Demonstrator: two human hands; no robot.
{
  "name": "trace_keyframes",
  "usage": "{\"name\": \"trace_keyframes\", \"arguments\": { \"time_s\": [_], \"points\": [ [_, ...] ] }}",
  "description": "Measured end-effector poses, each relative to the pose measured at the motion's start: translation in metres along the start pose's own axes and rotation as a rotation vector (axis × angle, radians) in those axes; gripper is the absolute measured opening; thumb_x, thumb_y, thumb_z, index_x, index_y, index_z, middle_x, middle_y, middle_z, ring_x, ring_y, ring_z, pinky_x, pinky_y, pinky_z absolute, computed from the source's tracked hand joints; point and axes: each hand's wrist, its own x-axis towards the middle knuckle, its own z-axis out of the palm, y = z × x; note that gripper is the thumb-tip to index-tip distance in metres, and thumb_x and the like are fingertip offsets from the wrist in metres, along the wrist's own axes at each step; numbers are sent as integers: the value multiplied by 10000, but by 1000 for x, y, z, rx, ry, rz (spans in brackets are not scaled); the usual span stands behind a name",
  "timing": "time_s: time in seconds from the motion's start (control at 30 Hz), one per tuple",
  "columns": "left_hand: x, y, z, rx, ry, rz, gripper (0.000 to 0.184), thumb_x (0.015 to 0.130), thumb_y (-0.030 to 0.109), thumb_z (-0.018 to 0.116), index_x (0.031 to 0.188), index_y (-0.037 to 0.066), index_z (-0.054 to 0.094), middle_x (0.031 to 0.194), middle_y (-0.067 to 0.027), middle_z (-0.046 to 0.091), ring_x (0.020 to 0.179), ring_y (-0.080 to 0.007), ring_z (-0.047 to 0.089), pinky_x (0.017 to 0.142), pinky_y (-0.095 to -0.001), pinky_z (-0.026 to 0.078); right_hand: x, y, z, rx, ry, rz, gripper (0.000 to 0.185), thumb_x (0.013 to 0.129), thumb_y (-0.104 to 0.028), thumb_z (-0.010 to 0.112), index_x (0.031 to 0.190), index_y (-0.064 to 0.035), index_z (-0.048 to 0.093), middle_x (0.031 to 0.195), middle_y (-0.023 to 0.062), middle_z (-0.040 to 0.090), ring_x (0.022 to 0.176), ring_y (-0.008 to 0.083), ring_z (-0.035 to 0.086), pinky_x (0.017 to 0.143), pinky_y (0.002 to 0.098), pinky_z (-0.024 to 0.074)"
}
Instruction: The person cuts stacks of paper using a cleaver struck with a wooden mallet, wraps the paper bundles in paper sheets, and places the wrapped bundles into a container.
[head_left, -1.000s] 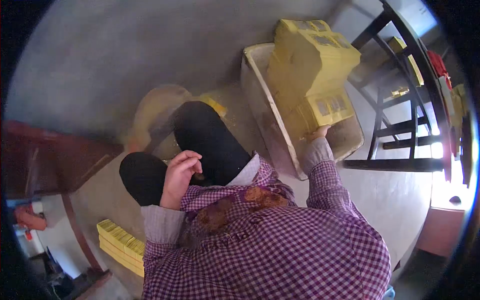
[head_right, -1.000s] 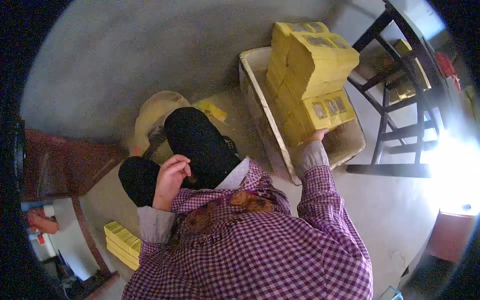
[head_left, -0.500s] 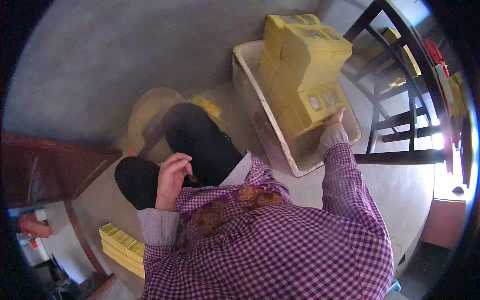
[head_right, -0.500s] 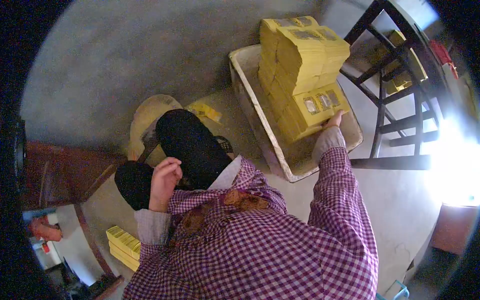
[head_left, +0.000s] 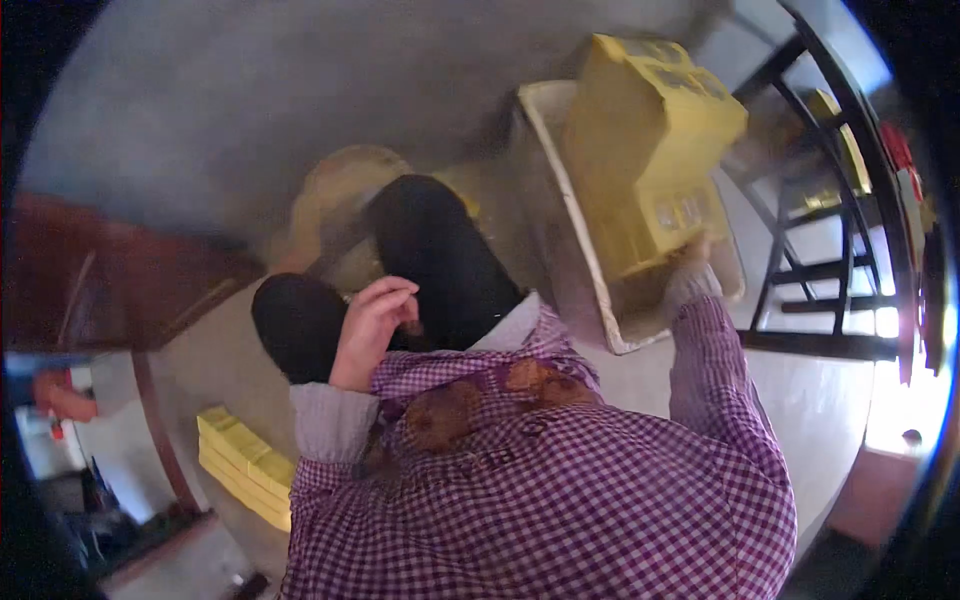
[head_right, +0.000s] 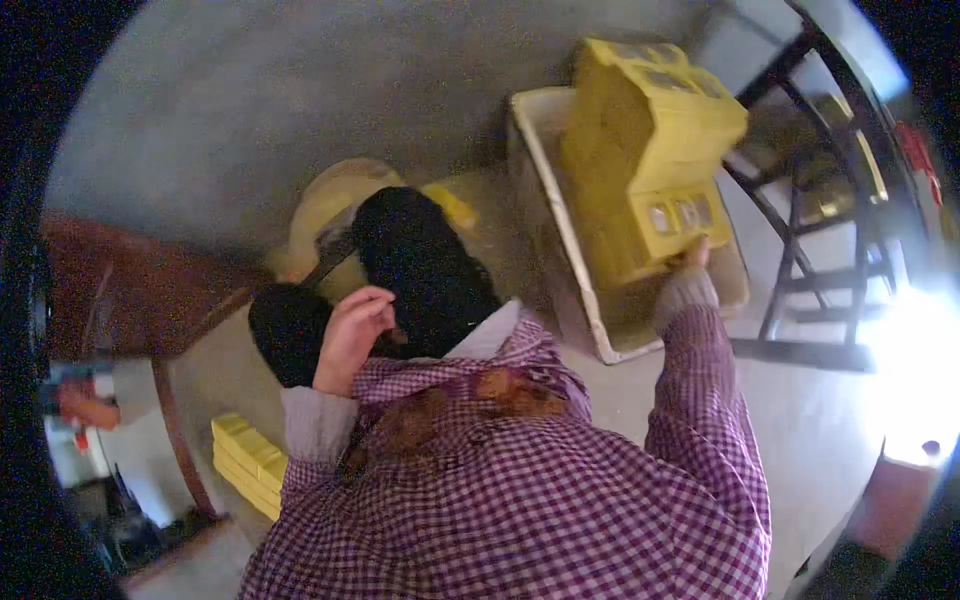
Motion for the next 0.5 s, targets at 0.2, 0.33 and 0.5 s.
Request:
{"name": "trace_keyframes", "arguments": {
  "time_s": [0.2, 0.33, 0.5],
  "points": [
    [-83, 52, -62, -126, 243, 448, 202, 883, 159, 517, 1021, 22, 569, 841, -73, 611, 776, -152, 580, 710, -272, 448, -107, -66, 68, -122, -215, -166, 459, 918, -364, 355, 1233, -52, 473, 1232, 116, 478, 1099, 262, 485, 896, 434, 405],
    [-175, 43, -168, 133, 936, 763, 228, 892, 187, 514, 1053, 31, 559, 845, -68, 600, 789, -164, 577, 709, -296, 452, -220, -96, 182, -241, -519, -290, 403, 927, -285, 379, 1224, -33, 482, 1255, 121, 462, 1117, 250, 478, 931, 406, 394],
    [-279, -140, -320, -245, 1230, 600, 122, 863, 181, 506, 845, 79, 570, 697, -64, 561, 720, -172, 586, 656, -309, 469, -354, -82, 279, -385, -1018, -259, 338, 937, -187, 408, 1212, -10, 492, 1283, 127, 442, 1140, 234, 468, 975, 372, 381]
  ]
}}
